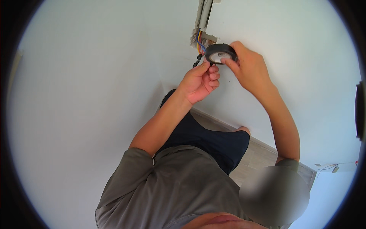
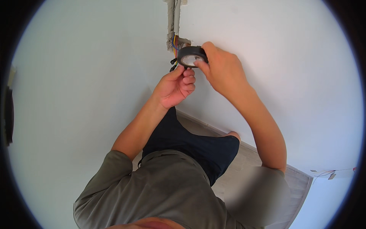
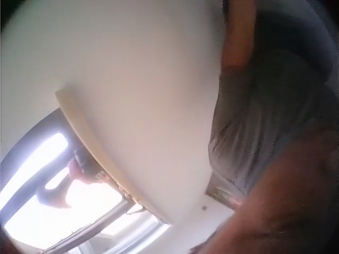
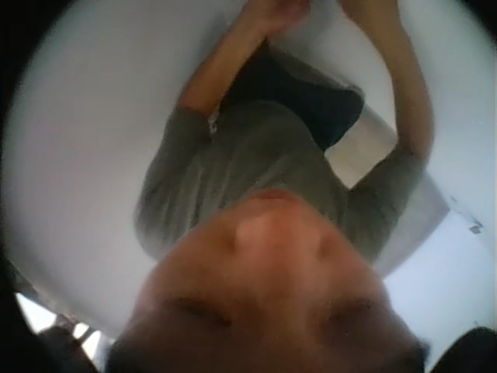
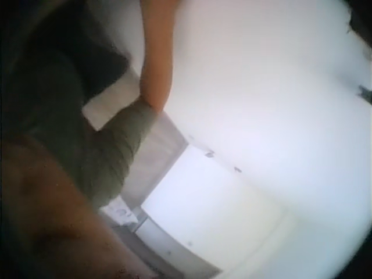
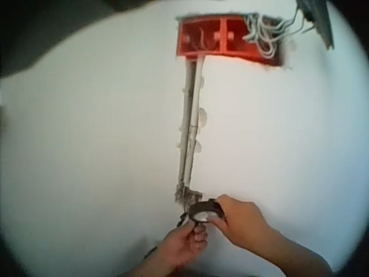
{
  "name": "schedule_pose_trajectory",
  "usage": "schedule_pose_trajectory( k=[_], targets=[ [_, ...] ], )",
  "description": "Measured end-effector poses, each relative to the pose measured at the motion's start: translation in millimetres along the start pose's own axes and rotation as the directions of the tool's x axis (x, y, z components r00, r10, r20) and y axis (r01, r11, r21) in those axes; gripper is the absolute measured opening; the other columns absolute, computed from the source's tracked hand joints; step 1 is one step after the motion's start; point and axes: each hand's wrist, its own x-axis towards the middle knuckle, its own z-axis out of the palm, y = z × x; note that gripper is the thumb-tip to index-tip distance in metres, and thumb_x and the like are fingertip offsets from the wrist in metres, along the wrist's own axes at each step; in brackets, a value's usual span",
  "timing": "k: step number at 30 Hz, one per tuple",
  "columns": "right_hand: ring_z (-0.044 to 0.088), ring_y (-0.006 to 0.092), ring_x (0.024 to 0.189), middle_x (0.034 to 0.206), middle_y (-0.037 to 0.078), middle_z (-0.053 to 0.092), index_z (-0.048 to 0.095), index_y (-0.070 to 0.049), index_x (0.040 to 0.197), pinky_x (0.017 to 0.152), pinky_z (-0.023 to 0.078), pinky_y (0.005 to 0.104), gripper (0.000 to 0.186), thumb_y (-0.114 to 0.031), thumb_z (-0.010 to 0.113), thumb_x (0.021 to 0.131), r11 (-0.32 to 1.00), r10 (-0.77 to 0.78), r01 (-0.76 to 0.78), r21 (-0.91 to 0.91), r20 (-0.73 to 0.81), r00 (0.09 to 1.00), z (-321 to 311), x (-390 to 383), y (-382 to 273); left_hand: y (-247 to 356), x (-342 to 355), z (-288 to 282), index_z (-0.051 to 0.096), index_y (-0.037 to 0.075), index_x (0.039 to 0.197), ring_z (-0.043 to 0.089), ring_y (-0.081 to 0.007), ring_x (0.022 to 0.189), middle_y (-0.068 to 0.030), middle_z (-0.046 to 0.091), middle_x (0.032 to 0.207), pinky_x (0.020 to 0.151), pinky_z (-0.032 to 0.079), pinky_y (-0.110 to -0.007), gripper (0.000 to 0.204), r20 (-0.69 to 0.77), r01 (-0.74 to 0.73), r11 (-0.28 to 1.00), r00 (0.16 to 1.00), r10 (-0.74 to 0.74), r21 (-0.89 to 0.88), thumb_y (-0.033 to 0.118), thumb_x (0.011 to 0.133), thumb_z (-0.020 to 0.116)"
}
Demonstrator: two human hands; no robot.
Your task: The recorder uses electrical tape to wrap and secure wires for an electrical outlet installation on a wall.
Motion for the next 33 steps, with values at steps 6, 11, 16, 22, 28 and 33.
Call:
schedule_pose_trajectory(
  k=[6, 11, 16, 22, 28, 33],
  targets=[
    [0.064, 0.0302, 0.069, 0.086, 0.011, 0.062, 0.055, -0.005, 0.105, 0.057, 0.051, 0.0372, 0.033, -0.013, 0.076, 0.080, 0.982, -0.110, 0.158, 0.108, -0.355, 0.928, 41.9, -22.1, 4.4, 25.8, -14.0, 32.3, 0.052, 0.010, 0.093, 0.045, -0.0104, 0.063, 0.0016, 0.048, 0.077, 0.051, 0.036, -0.025, 0.023, -0.318, 0.105, 0.876, 0.946, 0.057, 0.470, 0.031, 0.101, 0.055],
    [0.064, 0.0242, 0.066, 0.087, 0.011, 0.062, 0.056, -0.005, 0.111, 0.056, 0.051, 0.0338, 0.037, -0.015, 0.076, 0.082, 0.973, -0.047, 0.162, 0.165, -0.545, 0.837, 93.3, -38.6, 14.4, 30.5, -11.0, 43.4, 0.049, 0.011, 0.086, 0.042, -0.0093, 0.057, 0.0027, 0.045, 0.072, 0.047, 0.031, -0.024, 0.029, -0.441, 0.194, 0.727, 0.883, 0.164, 0.659, 0.035, 0.100, 0.056],
    [0.065, 0.0145, 0.066, 0.090, 0.010, 0.064, 0.057, -0.003, 0.111, 0.055, 0.050, 0.0282, 0.032, -0.025, 0.069, 0.092, 0.706, 0.256, 0.058, 0.706, -0.329, 0.909, 111.9, -45.7, 12.5, 44.0, -7.1, 61.0, 0.050, 0.011, 0.085, 0.041, -0.0083, 0.055, 0.0038, 0.044, 0.070, 0.044, 0.027, -0.023, 0.028, -0.543, 0.356, 0.589, 0.821, 0.174, 0.726, 0.034, 0.099, 0.057],
    [0.065, 0.0115, 0.072, 0.093, 0.005, 0.063, 0.056, -0.001, 0.116, 0.059, 0.051, 0.0255, 0.035, -0.032, 0.057, 0.100, 0.232, 0.219, 0.064, 0.971, -0.116, 0.969, 118.1, -50.5, 5.4, 47.7, -5.8, 82.7, 0.052, 0.011, 0.079, 0.040, -0.0075, 0.053, 0.0036, 0.045, 0.067, 0.043, 0.028, -0.023, 0.026, -0.576, 0.388, 0.546, 0.786, 0.224, 0.742, 0.027, 0.096, 0.062],
    [0.065, 0.0157, 0.074, 0.104, 0.008, 0.059, 0.055, -0.004, 0.124, 0.061, 0.051, 0.0267, 0.038, -0.035, 0.048, 0.104, -0.113, 0.093, -0.163, 0.980, 0.173, 0.980, 123.8, -48.4, 15.7, 31.1, 0.7, 95.4, 0.053, 0.010, 0.076, 0.038, -0.0065, 0.049, 0.0038, 0.045, 0.065, 0.040, 0.024, -0.022, 0.026, -0.570, 0.525, 0.235, 0.687, 0.451, 0.818, 0.025, 0.095, 0.062],
    [0.065, 0.0159, 0.072, 0.101, 0.007, 0.059, 0.052, -0.004, 0.126, 0.060, 0.050, 0.0264, 0.038, -0.035, 0.042, 0.106, -0.118, 0.166, -0.046, 0.992, 0.066, 0.984, 138.8, -46.0, 10.3, 20.2, 15.2, 104.3, 0.055, 0.006, 0.076, 0.040, -0.0081, 0.048, 0.0011, 0.049, 0.064, 0.040, 0.026, -0.024, 0.029, -0.572, 0.620, 0.124, 0.603, 0.556, 0.775, 0.028, 0.094, 0.063]
  ],
)
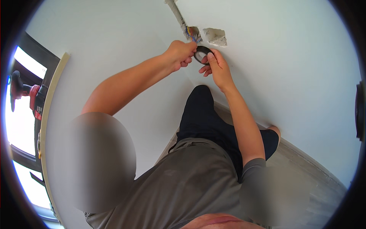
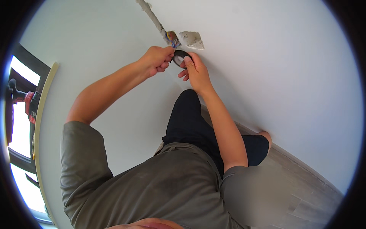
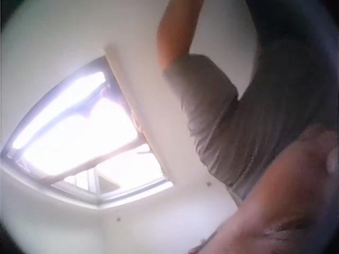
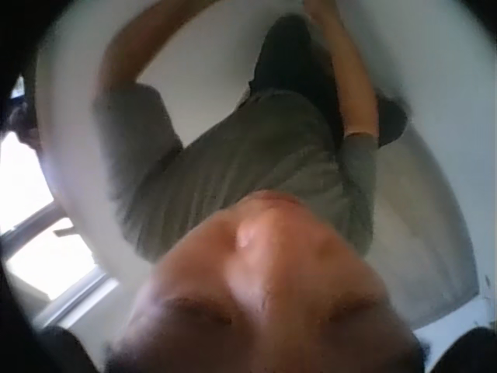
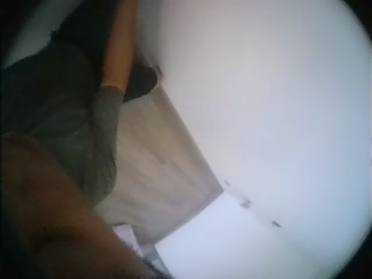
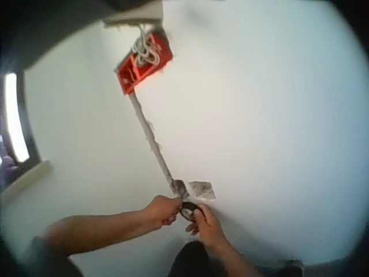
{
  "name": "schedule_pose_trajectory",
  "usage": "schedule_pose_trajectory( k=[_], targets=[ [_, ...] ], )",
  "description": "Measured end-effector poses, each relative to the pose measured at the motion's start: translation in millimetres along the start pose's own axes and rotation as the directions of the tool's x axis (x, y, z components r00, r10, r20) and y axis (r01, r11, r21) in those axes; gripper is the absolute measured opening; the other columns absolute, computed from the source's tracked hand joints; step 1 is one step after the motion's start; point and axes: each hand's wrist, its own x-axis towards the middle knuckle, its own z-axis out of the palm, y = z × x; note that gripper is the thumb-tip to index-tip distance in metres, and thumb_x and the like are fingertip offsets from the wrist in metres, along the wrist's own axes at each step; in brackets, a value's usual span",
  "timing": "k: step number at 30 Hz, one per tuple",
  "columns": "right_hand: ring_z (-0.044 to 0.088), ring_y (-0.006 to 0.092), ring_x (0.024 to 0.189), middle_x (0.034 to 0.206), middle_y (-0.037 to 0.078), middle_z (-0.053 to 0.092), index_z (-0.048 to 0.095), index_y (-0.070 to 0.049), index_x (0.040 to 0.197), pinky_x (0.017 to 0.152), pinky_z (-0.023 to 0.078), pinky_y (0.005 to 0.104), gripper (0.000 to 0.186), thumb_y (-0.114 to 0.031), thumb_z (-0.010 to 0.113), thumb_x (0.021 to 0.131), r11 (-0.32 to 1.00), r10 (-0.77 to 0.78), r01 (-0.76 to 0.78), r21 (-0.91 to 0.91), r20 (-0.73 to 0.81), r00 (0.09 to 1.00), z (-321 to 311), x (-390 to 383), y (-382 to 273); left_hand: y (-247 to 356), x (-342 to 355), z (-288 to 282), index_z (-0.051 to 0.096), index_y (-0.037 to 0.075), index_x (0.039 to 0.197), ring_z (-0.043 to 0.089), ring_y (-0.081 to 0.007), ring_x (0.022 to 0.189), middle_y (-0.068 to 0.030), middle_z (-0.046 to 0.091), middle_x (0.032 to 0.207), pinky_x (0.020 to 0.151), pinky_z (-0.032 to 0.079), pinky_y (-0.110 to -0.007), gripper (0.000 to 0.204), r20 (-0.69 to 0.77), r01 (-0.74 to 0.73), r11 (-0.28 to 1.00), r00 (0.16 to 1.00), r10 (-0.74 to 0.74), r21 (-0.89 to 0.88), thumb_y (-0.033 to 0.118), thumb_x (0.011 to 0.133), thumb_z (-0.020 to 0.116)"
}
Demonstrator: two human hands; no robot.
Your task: The recorder uses electrical tape to wrap and secure wires for an electrical outlet installation on a wall.
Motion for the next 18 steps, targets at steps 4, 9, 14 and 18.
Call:
schedule_pose_trajectory(
  k=[4, 9, 14, 18],
  targets=[
    [0.067, 0.0163, 0.068, 0.101, 0.010, 0.063, 0.052, -0.002, 0.125, 0.055, 0.051, 0.0261, 0.038, -0.033, 0.043, 0.106, 0.992, -0.075, 0.090, 0.091, -0.159, 0.984, 8.8, -6.7, 10.2, 8.4, -10.5, -5.0, 0.059, 0.007, 0.080, 0.044, -0.0079, 0.047, 0.0022, 0.052, 0.064, 0.042, 0.030, -0.024, 0.031, 0.100, 0.010, 0.989, 0.995, -0.024, 0.147, 0.034, 0.092, 0.065],
    [0.070, 0.0190, 0.071, 0.104, 0.011, 0.065, 0.051, 0.002, 0.126, 0.057, 0.055, 0.0275, 0.041, -0.032, 0.043, 0.106, 0.992, -0.072, 0.095, 0.086, -0.239, 0.968, 29.2, -12.0, 12.2, -2.0, 0.3, -35.3, 0.061, 0.006, 0.086, 0.052, -0.0136, 0.053, -0.0034, 0.055, 0.065, 0.047, 0.039, -0.029, 0.032, 0.033, -0.296, 0.586, 0.909, 0.416, 0.754, 0.037, 0.094, 0.063],
    [0.071, 0.0205, 0.072, 0.104, 0.014, 0.065, 0.049, 0.004, 0.124, 0.058, 0.057, 0.0286, 0.041, -0.032, 0.042, 0.106, 0.996, -0.061, 0.075, 0.053, -0.229, 0.972, 27.1, -9.2, 22.5, -45.3, -10.1, -31.4, 0.059, 0.005, 0.098, 0.058, -0.0202, 0.057, -0.0112, 0.062, 0.078, 0.054, 0.046, -0.033, 0.029, 0.295, -0.448, -0.109, 0.370, 0.881, 0.887, 0.034, 0.096, 0.061],
    [0.070, 0.0229, 0.070, 0.102, 0.015, 0.064, 0.048, 0.002, 0.121, 0.059, 0.058, 0.0317, 0.039, -0.034, 0.041, 0.106, 0.894, 0.171, -0.127, 0.430, -0.065, 0.983, 40.1, -7.7, 18.2, -62.8, -21.6, -30.7, 0.059, 0.004, 0.106, 0.061, -0.0157, 0.074, -0.0068, 0.066, 0.092, 0.069, 0.050, -0.032, 0.027, -0.102, -0.556, 0.639, 0.707, 0.700, 0.531, 0.029, 0.096, 0.064]
  ],
)
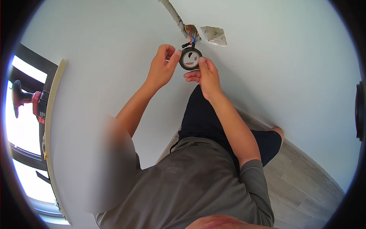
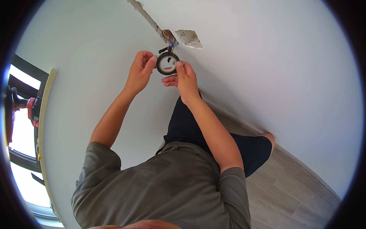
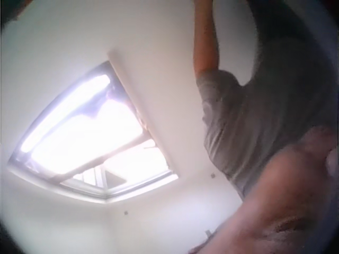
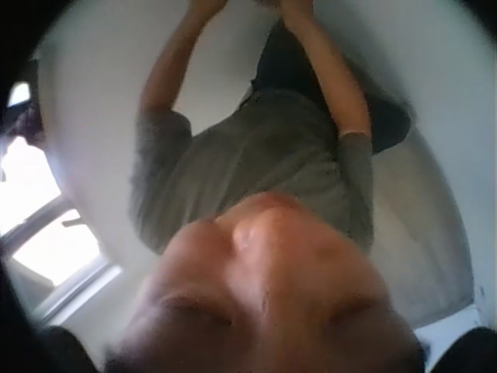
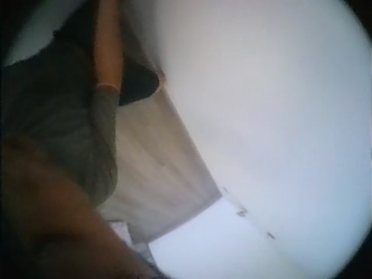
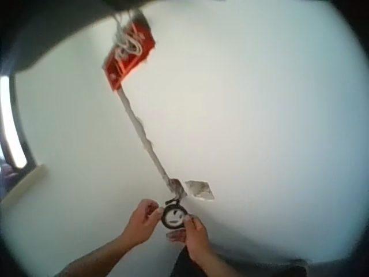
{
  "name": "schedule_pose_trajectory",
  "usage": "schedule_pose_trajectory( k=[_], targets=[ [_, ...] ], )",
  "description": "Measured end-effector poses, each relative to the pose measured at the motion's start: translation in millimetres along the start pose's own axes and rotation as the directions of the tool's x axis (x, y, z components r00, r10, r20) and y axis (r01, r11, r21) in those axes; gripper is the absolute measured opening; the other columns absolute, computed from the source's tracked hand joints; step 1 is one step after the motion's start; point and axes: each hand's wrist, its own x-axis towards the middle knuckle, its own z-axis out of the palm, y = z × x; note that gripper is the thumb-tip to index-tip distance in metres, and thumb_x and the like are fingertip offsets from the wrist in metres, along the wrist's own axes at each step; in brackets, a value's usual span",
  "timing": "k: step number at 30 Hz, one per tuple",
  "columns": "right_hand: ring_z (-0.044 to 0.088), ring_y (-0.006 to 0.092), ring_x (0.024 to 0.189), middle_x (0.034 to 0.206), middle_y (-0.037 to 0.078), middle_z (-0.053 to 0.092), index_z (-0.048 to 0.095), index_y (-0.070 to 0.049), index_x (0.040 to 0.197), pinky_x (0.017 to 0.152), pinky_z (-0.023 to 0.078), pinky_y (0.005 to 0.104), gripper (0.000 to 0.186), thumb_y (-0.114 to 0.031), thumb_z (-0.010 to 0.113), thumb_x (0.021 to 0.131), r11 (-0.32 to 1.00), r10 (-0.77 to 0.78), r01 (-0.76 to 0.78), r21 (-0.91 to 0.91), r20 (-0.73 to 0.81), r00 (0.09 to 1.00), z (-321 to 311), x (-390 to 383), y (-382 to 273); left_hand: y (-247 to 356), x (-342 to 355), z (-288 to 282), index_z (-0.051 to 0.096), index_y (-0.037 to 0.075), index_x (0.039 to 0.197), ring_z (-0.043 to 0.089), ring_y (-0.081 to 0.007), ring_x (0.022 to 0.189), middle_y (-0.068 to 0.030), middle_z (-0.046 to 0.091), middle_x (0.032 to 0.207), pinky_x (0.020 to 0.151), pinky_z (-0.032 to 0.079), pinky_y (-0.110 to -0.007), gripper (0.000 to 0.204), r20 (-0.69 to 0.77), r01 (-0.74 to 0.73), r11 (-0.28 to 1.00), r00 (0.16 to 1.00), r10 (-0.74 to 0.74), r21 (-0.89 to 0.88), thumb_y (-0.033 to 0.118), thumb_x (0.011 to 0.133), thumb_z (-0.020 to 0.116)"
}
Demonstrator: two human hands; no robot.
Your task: The recorder uses electrical tape to wrap and secure wires for an electrical outlet installation on a wall.
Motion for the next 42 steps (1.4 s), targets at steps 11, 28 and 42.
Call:
schedule_pose_trajectory(
  k=[11, 28, 42],
  targets=[
    [0.065, 0.0209, 0.066, 0.083, 0.008, 0.067, 0.065, -0.006, 0.104, 0.057, 0.049, 0.0313, 0.021, -0.015, 0.071, 0.086, 0.147, -0.597, 0.527, -0.837, 0.350, 0.722, 21.9, 4.0, -48.1, -10.4, -18.2, 14.3, 0.058, 0.005, 0.119, 0.066, -0.0201, 0.101, -0.0077, 0.065, 0.111, 0.082, 0.055, -0.035, 0.028, 0.385, 0.400, 0.639, 0.907, -0.171, -0.658, 0.023, 0.098, 0.062],
    [0.069, 0.0175, 0.071, 0.082, 0.008, 0.069, 0.065, -0.002, 0.094, 0.062, 0.055, 0.0288, 0.007, 0.001, 0.065, 0.088, 0.303, -0.547, 0.391, -0.869, 0.177, 0.818, -8.9, 9.7, -38.6, 11.6, -22.5, 44.8, 0.066, 0.000, 0.113, 0.062, -0.0144, 0.072, -0.0094, 0.063, 0.100, 0.059, 0.051, -0.027, 0.032, -0.441, -0.320, 0.910, 0.879, 0.181, -0.262, -0.003, 0.082, 0.073],
    [0.065, 0.0280, 0.083, 0.102, 0.009, 0.067, 0.060, -0.009, 0.115, 0.067, 0.053, 0.0358, 0.030, -0.006, 0.064, 0.086, -0.396, -0.038, 0.429, -0.812, 0.481, 0.876, 72.8, 12.9, -150.2, 2.7, -18.3, 62.7, 0.057, 0.007, 0.109, 0.057, -0.0165, 0.070, -0.0059, 0.063, 0.092, 0.054, 0.041, -0.027, 0.033, 0.613, 0.581, -0.368, 0.789, 0.039, -0.725, 0.038, 0.104, 0.047]
  ],
)
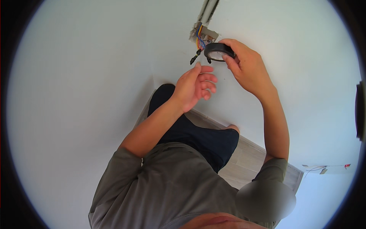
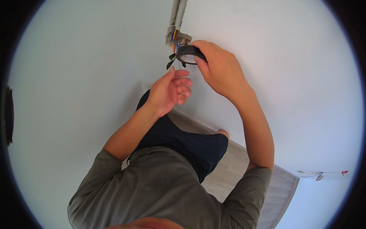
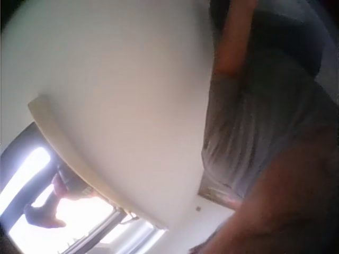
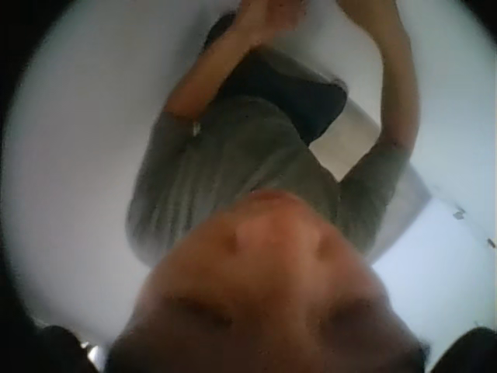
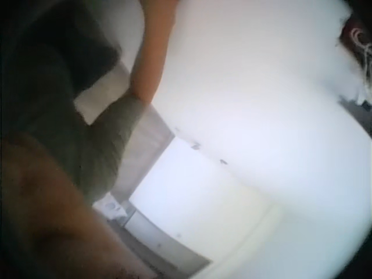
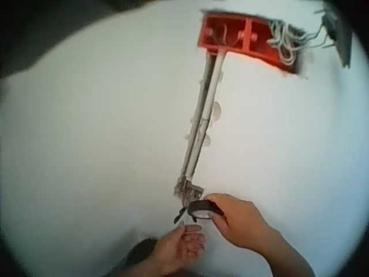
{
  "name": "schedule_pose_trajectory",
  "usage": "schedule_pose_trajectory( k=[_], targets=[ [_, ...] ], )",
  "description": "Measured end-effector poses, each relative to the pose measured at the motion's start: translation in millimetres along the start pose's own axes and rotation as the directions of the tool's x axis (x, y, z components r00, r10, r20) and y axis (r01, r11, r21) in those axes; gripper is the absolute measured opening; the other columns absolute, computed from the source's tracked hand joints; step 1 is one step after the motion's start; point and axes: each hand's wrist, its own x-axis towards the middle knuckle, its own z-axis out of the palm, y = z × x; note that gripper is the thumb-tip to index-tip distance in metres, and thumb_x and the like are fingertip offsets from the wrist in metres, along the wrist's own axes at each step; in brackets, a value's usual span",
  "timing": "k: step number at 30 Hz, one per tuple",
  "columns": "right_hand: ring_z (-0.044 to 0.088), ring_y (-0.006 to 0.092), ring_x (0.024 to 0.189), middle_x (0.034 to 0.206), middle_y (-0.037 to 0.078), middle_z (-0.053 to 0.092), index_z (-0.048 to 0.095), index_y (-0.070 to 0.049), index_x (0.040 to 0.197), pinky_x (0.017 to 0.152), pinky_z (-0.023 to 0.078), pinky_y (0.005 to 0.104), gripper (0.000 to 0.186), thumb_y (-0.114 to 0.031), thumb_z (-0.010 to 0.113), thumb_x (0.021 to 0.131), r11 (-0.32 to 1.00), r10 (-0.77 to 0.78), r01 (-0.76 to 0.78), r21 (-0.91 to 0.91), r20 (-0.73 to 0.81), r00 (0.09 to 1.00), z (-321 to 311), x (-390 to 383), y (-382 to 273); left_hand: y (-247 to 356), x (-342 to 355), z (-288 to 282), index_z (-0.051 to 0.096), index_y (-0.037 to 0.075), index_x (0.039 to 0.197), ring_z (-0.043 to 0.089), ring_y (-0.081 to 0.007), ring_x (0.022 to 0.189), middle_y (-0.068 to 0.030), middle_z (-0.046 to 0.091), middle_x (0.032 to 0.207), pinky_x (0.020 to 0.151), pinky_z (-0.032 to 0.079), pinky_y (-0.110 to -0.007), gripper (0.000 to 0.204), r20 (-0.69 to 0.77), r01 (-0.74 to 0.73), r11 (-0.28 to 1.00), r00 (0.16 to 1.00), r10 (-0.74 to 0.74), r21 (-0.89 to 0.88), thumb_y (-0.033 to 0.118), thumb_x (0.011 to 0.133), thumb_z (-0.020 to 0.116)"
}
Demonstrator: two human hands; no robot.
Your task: The recorder uses electrical tape to wrap and secure wires for an electrical outlet installation on a wall.
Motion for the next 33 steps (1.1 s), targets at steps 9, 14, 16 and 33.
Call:
schedule_pose_trajectory(
  k=[9, 14, 16, 33],
  targets=[
    [0.061, 0.0226, 0.058, 0.071, 0.011, 0.064, 0.064, -0.005, 0.107, 0.059, 0.048, 0.0345, 0.020, -0.010, 0.067, 0.087, 0.968, 0.245, -0.250, 0.013, 0.167, 0.955, -6.6, 0.4, 0.5, 2.7, 31.5, -15.2, 0.051, 0.014, 0.084, 0.046, -0.0090, 0.054, 0.0021, 0.051, 0.070, 0.044, 0.030, -0.023, 0.034, 0.141, 0.005, 0.984, 0.990, 0.020, -0.177, 0.044, 0.101, 0.052],
    [0.063, 0.0158, 0.060, 0.079, 0.008, 0.065, 0.061, -0.003, 0.116, 0.056, 0.048, 0.0285, 0.033, -0.011, 0.071, 0.087, 0.865, 0.376, -0.393, 0.313, 0.114, 0.919, 31.3, -43.6, 9.4, 28.3, 27.5, -2.3, 0.049, 0.012, 0.074, 0.037, -0.0075, 0.043, 0.0023, 0.046, 0.059, 0.038, 0.024, -0.023, 0.037, -0.133, -0.031, 0.934, 0.988, 0.084, 0.355, 0.039, 0.099, 0.056],
    [0.064, 0.0124, 0.064, 0.097, 0.006, 0.064, 0.055, -0.002, 0.126, 0.056, 0.049, 0.0240, 0.037, -0.020, 0.064, 0.095, 0.629, 0.390, -0.429, 0.648, 0.214, 0.895, 45.4, -48.7, 4.0, 35.1, 29.5, -5.9, 0.049, 0.012, 0.071, 0.035, -0.0076, 0.041, 0.0022, 0.045, 0.057, 0.037, 0.024, -0.023, 0.038, -0.133, -0.038, 0.878, 0.984, 0.115, 0.478, 0.037, 0.098, 0.057],
    [0.062, 0.0168, 0.063, 0.079, 0.002, 0.054, 0.057, -0.009, 0.108, 0.055, 0.052, 0.0298, 0.046, -0.052, 0.042, 0.101, 0.176, 0.292, -0.715, 0.677, 0.657, 0.695, 64.4, -25.7, 32.2, 63.3, 19.8, 28.1, 0.063, -0.004, 0.097, 0.062, -0.0126, 0.060, -0.0087, 0.067, 0.077, 0.046, 0.047, -0.025, 0.026, -0.338, 0.156, 0.577, 0.914, 0.224, 0.802, 0.022, 0.093, 0.064]
  ],
)
